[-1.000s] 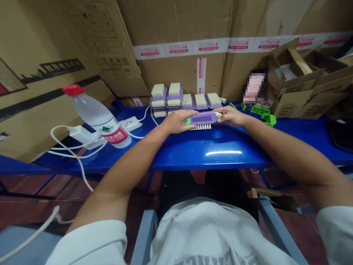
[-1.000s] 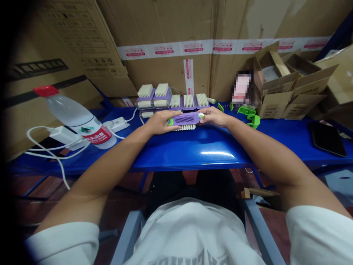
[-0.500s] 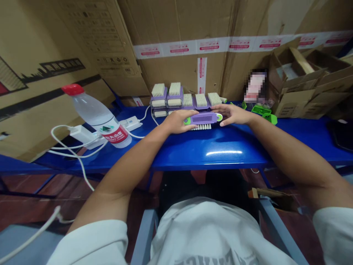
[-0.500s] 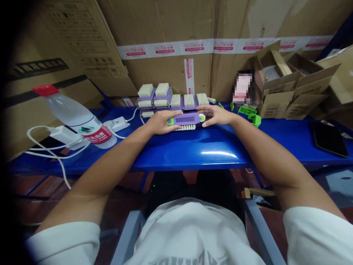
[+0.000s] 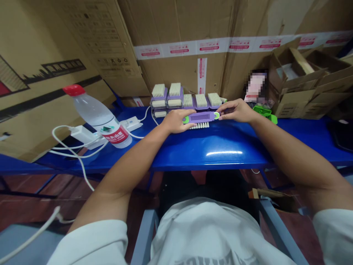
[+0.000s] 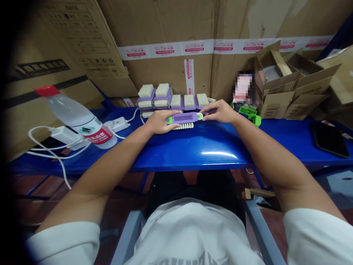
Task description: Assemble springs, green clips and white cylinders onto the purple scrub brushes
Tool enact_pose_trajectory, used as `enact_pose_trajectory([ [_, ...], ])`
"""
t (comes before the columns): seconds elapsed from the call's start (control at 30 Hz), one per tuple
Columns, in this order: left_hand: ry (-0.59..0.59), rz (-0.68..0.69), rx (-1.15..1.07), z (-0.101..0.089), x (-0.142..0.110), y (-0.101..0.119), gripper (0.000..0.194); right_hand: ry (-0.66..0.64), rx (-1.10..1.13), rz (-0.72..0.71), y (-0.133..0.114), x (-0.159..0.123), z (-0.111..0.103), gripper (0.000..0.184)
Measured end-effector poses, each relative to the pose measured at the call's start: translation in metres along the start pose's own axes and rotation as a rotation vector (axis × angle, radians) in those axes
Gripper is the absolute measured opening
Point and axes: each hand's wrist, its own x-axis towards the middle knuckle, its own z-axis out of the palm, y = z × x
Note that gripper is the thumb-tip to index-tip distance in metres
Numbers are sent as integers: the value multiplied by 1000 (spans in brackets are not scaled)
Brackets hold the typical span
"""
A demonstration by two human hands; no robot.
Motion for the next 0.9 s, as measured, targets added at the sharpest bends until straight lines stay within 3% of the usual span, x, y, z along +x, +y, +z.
enact_pose_trajectory([
  [0.4,-16,-22,143,-5,-2,5,67,19,61,-22,6,1,3,56],
  [0.9,-1,5,138,-2,-2,2,69,27,110,18,5,1,6,55],
])
